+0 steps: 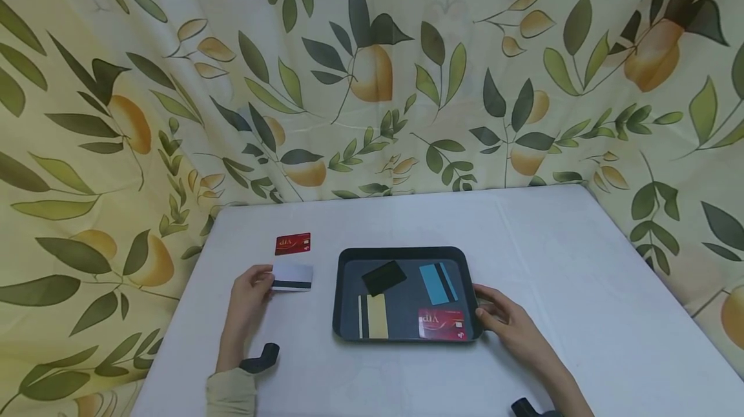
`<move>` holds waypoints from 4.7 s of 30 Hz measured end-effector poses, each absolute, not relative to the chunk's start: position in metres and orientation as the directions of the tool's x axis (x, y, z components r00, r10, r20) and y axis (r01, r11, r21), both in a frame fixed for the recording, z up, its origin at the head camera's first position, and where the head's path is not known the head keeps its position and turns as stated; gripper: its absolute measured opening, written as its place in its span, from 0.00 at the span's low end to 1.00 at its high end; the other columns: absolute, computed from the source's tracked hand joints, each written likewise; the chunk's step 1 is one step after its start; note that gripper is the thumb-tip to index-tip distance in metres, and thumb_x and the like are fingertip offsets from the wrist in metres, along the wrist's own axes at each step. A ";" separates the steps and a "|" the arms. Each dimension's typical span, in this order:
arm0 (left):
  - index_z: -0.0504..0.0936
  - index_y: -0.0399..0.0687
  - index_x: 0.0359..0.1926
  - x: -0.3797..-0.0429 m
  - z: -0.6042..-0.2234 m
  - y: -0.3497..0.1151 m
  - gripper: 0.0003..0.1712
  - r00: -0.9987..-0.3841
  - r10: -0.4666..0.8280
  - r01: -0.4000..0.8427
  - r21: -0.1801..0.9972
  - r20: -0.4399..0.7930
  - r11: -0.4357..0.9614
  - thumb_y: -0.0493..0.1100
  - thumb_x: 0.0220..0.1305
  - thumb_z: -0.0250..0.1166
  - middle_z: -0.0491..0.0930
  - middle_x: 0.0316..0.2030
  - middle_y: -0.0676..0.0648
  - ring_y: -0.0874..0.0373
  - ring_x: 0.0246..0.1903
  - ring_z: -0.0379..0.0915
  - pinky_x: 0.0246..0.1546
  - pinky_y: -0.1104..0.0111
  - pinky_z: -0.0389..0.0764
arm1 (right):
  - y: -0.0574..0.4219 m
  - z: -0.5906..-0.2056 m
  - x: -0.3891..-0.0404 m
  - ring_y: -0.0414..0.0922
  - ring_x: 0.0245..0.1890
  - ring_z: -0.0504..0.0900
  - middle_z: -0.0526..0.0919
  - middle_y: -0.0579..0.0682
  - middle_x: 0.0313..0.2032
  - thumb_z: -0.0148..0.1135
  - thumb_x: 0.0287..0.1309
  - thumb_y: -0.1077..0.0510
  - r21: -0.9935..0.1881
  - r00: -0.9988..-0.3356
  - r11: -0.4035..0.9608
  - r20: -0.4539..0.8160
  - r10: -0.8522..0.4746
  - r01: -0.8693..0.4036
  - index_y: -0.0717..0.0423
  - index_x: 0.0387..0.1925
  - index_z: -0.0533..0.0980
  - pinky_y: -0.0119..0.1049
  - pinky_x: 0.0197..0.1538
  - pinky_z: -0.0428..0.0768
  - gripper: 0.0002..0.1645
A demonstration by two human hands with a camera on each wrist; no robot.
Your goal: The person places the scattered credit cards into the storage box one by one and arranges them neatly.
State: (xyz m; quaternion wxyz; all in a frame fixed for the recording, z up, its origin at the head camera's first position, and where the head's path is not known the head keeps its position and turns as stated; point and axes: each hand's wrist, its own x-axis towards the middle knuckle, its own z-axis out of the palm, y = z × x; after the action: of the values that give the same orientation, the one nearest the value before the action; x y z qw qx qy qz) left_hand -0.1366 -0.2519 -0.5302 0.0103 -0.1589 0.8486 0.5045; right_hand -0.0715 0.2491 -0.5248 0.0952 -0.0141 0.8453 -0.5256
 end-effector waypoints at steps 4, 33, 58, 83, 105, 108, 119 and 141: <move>0.78 0.46 0.56 -0.134 -0.533 -0.245 0.16 -0.936 -0.337 -0.291 0.763 -0.102 0.577 0.43 0.71 0.55 0.82 0.46 0.41 0.53 0.39 0.78 0.34 0.71 0.76 | 0.249 -0.525 -0.071 0.49 0.51 0.82 0.73 0.60 0.64 0.59 0.67 0.50 -0.888 -0.981 0.454 -0.152 -0.125 0.080 0.53 0.70 0.63 0.27 0.44 0.80 0.33; 0.80 0.35 0.45 -0.128 -0.533 -0.219 0.11 -0.867 -0.465 -0.347 0.452 0.180 0.822 0.37 0.66 0.58 0.80 0.39 0.35 0.40 0.35 0.79 0.30 0.52 0.79 | 0.251 -0.528 -0.072 0.49 0.51 0.82 0.72 0.61 0.65 0.59 0.68 0.48 -0.863 -0.983 0.503 -0.131 -0.132 0.047 0.52 0.70 0.63 0.28 0.45 0.80 0.34; 0.82 0.43 0.48 -0.115 -0.483 -0.187 0.14 -0.910 -0.268 -0.108 0.443 0.316 0.890 0.42 0.63 0.62 0.84 0.35 0.43 0.49 0.31 0.76 0.19 0.68 0.71 | 0.248 -0.524 -0.070 0.53 0.55 0.81 0.69 0.63 0.67 0.59 0.68 0.49 -0.869 -0.982 0.492 -0.137 -0.130 0.056 0.53 0.71 0.63 0.28 0.44 0.79 0.34; 0.79 0.49 0.60 -0.110 -0.475 -0.083 0.30 -0.965 0.202 0.249 0.350 0.166 0.903 0.60 0.62 0.66 0.80 0.51 0.47 0.54 0.48 0.76 0.38 0.63 0.81 | 0.251 -0.527 -0.071 0.54 0.56 0.80 0.69 0.62 0.68 0.58 0.68 0.48 -0.851 -0.982 0.521 -0.146 -0.119 0.063 0.51 0.71 0.63 0.29 0.47 0.79 0.34; 0.79 0.43 0.59 -0.124 -0.506 -0.071 0.38 -0.950 0.274 0.291 0.110 0.151 0.950 0.64 0.57 0.69 0.78 0.52 0.41 0.46 0.50 0.73 0.45 0.56 0.73 | 0.250 -0.528 -0.071 0.52 0.56 0.80 0.69 0.61 0.68 0.59 0.68 0.47 -0.857 -0.980 0.509 -0.160 -0.119 0.079 0.51 0.71 0.62 0.29 0.47 0.79 0.35; 0.81 0.41 0.56 -0.124 -0.509 -0.071 0.37 -0.946 0.277 0.295 0.091 0.169 0.951 0.63 0.55 0.70 0.78 0.50 0.41 0.46 0.48 0.72 0.42 0.58 0.71 | 0.250 -0.528 -0.071 0.51 0.56 0.79 0.69 0.61 0.68 0.58 0.68 0.47 -0.859 -0.980 0.506 -0.160 -0.116 0.080 0.51 0.71 0.62 0.29 0.47 0.79 0.35; 0.84 0.39 0.47 -0.129 -0.516 -0.068 0.29 -0.943 0.259 0.275 0.050 0.210 0.960 0.58 0.54 0.72 0.78 0.46 0.40 0.48 0.42 0.72 0.35 0.63 0.64 | 0.251 -0.527 -0.071 0.52 0.54 0.80 0.70 0.62 0.67 0.59 0.68 0.49 -0.871 -0.984 0.489 -0.126 -0.129 0.048 0.53 0.70 0.63 0.27 0.44 0.80 0.34; 0.85 0.51 0.48 -0.133 -0.514 -0.071 0.19 -0.926 0.330 0.334 -0.012 0.181 0.943 0.57 0.63 0.66 0.82 0.46 0.47 0.50 0.41 0.79 0.36 0.60 0.72 | 0.250 -0.526 -0.070 0.51 0.53 0.80 0.69 0.62 0.67 0.59 0.68 0.51 -0.880 -0.981 0.472 -0.137 -0.136 0.057 0.53 0.71 0.62 0.27 0.44 0.80 0.33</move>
State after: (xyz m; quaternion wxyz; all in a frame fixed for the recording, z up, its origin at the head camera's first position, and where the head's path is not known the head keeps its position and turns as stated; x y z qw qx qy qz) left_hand -0.1333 -0.0713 -0.5145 -0.0904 0.1691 0.9814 0.0096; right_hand -0.0704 0.2496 -0.5265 0.0940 -0.0229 0.8528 -0.5133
